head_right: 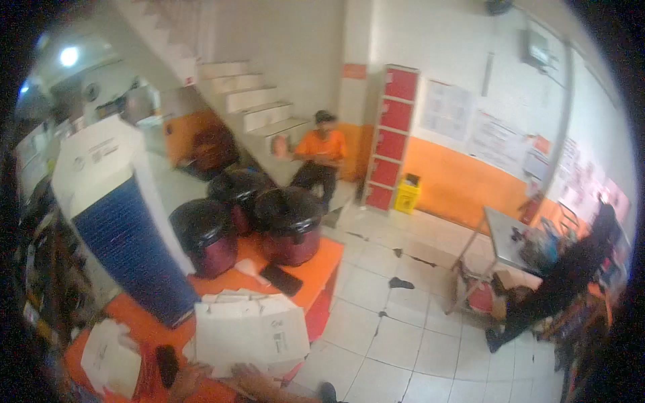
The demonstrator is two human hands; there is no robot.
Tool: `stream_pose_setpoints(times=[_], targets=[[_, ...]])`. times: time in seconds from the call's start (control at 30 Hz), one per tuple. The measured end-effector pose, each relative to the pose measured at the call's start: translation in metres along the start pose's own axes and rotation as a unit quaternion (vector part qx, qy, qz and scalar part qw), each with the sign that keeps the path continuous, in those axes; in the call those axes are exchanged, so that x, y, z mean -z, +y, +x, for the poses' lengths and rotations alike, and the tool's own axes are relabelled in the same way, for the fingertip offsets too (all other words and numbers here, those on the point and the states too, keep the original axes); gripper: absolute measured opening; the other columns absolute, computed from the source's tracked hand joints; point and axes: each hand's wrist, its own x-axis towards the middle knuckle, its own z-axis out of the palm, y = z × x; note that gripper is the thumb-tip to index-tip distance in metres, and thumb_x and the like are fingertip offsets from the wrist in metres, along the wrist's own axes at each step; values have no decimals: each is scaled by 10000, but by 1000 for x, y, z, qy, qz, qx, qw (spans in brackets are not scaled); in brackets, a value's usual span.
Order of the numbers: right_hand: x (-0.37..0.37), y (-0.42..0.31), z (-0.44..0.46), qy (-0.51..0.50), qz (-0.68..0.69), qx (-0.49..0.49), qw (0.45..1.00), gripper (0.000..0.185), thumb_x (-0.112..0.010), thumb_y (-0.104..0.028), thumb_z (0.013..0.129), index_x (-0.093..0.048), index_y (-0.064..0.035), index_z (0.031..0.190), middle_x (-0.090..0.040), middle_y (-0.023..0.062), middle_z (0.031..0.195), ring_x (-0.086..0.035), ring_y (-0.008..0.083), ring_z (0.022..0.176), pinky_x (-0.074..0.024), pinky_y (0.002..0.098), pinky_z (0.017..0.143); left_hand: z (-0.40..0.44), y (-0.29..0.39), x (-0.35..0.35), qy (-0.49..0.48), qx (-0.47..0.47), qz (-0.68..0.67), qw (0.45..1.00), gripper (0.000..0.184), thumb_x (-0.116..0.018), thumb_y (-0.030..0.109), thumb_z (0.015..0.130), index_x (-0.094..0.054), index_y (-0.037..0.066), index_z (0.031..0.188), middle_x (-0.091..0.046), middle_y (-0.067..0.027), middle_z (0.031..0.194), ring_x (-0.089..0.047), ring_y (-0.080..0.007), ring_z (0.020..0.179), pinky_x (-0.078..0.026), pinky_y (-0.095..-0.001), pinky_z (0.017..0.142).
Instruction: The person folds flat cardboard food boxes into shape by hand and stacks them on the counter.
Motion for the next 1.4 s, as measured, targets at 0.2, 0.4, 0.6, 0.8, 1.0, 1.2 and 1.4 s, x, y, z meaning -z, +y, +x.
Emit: stream_pose_setpoints(times=[0.2,0.4,0.6,0.8,1.0,1.2,1.4], targets=[[-3,-17,18,249,97,-69,961,319,-587,-92,714,-621,-35,1026,-645,160,931,-627,315,878,-496,414,750,-8,-10,29,-11,88,-103,991,238,-579,203,928,-659,115,1134,-524,-174,1310,-557,-344,1108,-438,-426,937],[13,27,46,153,279,-192,928,330,-521,-293,905,-655,-42,1073,-651,152,974,-621,283,916,-471,385,810,15,30,70,82,5,-150,985,246,-576,190,929,-642,80,1139,-526,-167,1292,-552,-328,1103,-445,-416,926],[80,31,21,212,490,-151,832,336,-560,-325,920,-684,-13,925,-650,137,745,-585,221,653,-464,354,654,16,70,97,169,-72,-208,961,256,-574,177,930,-626,46,1143,-529,-160,1273,-546,-312,1099,-452,-407,916],[77,17,28,322,485,-90,808,385,-579,-378,919,-689,-11,872,-630,112,682,-540,158,622,-440,327,615,17,83,100,209,-142,-255,934,268,-571,164,930,-609,11,1147,-531,-153,1255,-541,-297,1094,-459,-397,905],[97,11,24,327,444,-213,806,463,-603,-464,880,-680,-13,811,-599,109,613,-534,152,581,-437,347,594,24,85,92,230,-198,-279,911,282,-568,151,931,-592,-23,1151,-533,-146,1236,-535,-281,1090,-465,-388,895],[147,-18,-5,553,387,-61,735,130,-640,-71,861,-676,26,940,-653,89,935,-610,205,852,-501,306,725,24,116,117,337,-347,-287,827,413,-590,207,923,-498,-51,1231,-479,-199,1274,-497,-310,1139,-469,-414,883],[177,-46,-31,531,499,-50,683,191,-654,-107,857,-650,-11,1022,-657,89,901,-601,128,827,-500,283,715,58,66,126,388,-514,19,765,316,-464,252,914,-585,38,1112,-629,-96,1111,-620,-260,993,-531,-436,790]])
